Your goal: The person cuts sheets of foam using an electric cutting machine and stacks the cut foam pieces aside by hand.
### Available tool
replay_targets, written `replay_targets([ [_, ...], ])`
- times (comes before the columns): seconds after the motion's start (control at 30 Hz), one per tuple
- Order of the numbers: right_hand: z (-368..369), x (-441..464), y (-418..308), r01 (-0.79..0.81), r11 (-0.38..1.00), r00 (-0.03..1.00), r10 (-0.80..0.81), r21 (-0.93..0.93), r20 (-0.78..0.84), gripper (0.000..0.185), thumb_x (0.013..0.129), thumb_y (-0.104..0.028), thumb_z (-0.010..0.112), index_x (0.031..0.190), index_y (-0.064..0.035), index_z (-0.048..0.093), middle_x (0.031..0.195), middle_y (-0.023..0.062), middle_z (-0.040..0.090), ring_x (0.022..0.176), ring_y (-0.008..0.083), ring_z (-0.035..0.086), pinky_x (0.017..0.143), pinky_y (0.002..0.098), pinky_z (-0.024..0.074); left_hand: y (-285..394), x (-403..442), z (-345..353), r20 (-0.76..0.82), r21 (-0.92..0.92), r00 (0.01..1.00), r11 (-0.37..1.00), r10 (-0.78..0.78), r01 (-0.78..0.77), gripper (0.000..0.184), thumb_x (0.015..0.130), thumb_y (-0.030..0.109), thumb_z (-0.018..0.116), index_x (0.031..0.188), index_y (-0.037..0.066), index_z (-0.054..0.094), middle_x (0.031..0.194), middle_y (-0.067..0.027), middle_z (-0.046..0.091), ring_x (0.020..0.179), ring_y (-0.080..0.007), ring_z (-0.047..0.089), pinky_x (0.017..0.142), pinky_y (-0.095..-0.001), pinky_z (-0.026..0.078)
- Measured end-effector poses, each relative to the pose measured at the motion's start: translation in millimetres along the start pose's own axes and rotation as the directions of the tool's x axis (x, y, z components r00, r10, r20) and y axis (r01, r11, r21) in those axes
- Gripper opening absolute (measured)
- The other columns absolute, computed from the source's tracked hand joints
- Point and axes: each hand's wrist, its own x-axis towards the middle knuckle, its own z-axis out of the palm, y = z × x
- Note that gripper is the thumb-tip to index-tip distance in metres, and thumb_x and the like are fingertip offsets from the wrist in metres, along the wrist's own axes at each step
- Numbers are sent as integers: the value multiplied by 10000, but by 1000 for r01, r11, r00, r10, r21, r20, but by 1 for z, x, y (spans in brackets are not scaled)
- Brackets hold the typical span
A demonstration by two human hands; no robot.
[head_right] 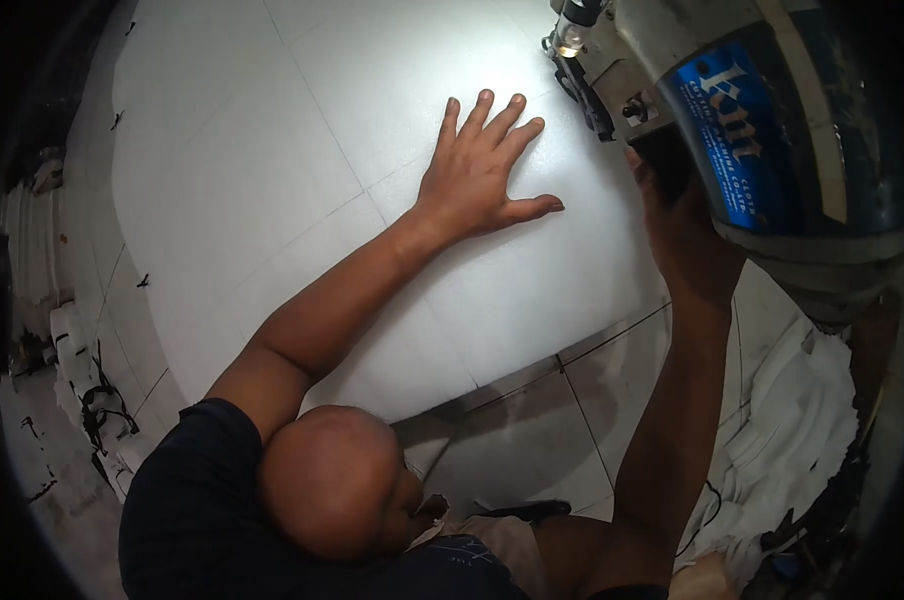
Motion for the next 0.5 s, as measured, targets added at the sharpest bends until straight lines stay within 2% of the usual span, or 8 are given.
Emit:
replay_targets([
  [0.1,6,1,4,2,1000,1000,-3,19,21,632,840,-571,647,1220,-73,565,1154,122,586,1012,253,629,891,378,486,0,-1,-1,16,-4,1000,1000,0,0,958,721,841,500,1364,131,504,1468,-160,393,1396,-410,283,1140,-610,155],
  [0.2,11,1,7,62,998,995,-61,5,-74,625,847,-563,641,1220,-67,562,1155,141,593,1017,277,632,906,390,484,0,-1,0,3,15,1000,1000,4,-4,965,712,844,508,1366,135,501,1471,-153,392,1398,-406,282,1142,-609,149],
  [0.27,10,3,7,115,993,986,-111,27,-124,621,842,-556,649,1204,-59,565,1155,152,603,1020,290,635,888,393,499,0,-1,0,1,15,1000,1000,5,-5,961,708,844,514,1363,140,504,1470,-147,396,1399,-395,284,1149,-598,144],
  [0.33,10,1,9,85,995,993,-81,47,-86,608,828,-528,671,1198,-58,565,1156,162,605,995,301,647,846,391,524,0,-2,-3,-3,16,1000,1000,3,-3,958,704,844,519,1359,145,507,1469,-140,399,1401,-384,286,1155,-587,138],
  [0.4,13,1,15,210,978,967,-205,14,-150,574,889,-564,532,1236,-111,482,1085,177,656,961,386,645,820,455,516,-2,-1,-4,-7,-19,1000,999,-26,26,936,702,839,528,1348,162,518,1462,-127,411,1404,-357,294,1166,-562,128],
  [0.43,10,-2,21,124,989,988,-131,78,83,526,892,-500,534,1228,-100,480,1019,184,667,902,412,642,799,476,517,-2,0,-4,-20,-23,999,999,-35,34,907,711,827,534,1343,178,524,1455,-122,420,1402,-340,302,1171,-545,127],
  [0.47,8,-5,22,114,991,989,-120,73,84,526,892,-500,534,1228,-100,480,1019,184,667,902,412,642,799,476,517,-1,0,-5,-29,-19,999,999,-36,36,851,731,779,568,1337,183,529,1451,-122,425,1397,-342,310,1169,-543,134],
  [0.5,9,-4,27,104,994,969,-111,40,219,507,888,-477,535,1228,-105,480,995,194,666,875,422,638,795,485,513,0,0,-5,-32,-28,998,999,-45,44,806,748,742,583,1327,184,537,1448,-121,430,1394,-341,316,1165,-541,144],
])
